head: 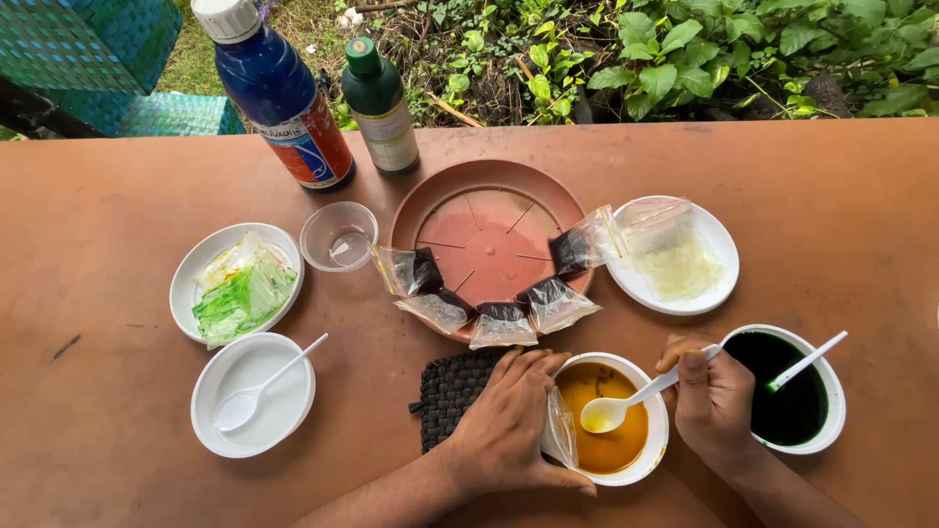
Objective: Filling small plastic bags with liquid using a spoon
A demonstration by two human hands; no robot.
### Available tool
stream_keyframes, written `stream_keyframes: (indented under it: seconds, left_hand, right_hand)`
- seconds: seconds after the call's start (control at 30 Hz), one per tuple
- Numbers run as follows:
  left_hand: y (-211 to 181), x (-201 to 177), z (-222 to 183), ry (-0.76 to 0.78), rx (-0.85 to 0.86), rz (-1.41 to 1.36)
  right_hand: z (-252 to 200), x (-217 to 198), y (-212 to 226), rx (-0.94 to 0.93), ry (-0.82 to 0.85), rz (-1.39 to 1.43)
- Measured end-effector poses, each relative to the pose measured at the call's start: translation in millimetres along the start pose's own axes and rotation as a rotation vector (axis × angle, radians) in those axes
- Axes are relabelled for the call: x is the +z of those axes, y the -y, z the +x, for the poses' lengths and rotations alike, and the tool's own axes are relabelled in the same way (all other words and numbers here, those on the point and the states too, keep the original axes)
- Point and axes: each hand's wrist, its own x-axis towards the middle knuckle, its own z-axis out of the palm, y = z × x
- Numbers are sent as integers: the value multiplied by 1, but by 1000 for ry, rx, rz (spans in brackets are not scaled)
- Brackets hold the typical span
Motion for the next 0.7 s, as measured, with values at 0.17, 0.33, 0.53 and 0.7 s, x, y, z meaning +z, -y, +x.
stream_keyframes:
  seconds: [0.17,0.33,0.53,0.7]
  left_hand:
    - [-3,-3,-1,-49,29,-41]
    - [-3,-2,-1,-80,43,-48]
    - [-1,0,-2,-97,41,-86]
    - [-3,-5,0,-108,46,-100]
  right_hand:
    - [3,-6,9,-40,54,-62]
    - [7,-2,20,-120,115,-84]
    - [4,5,25,-116,173,-161]
    - [5,10,29,-39,181,-59]
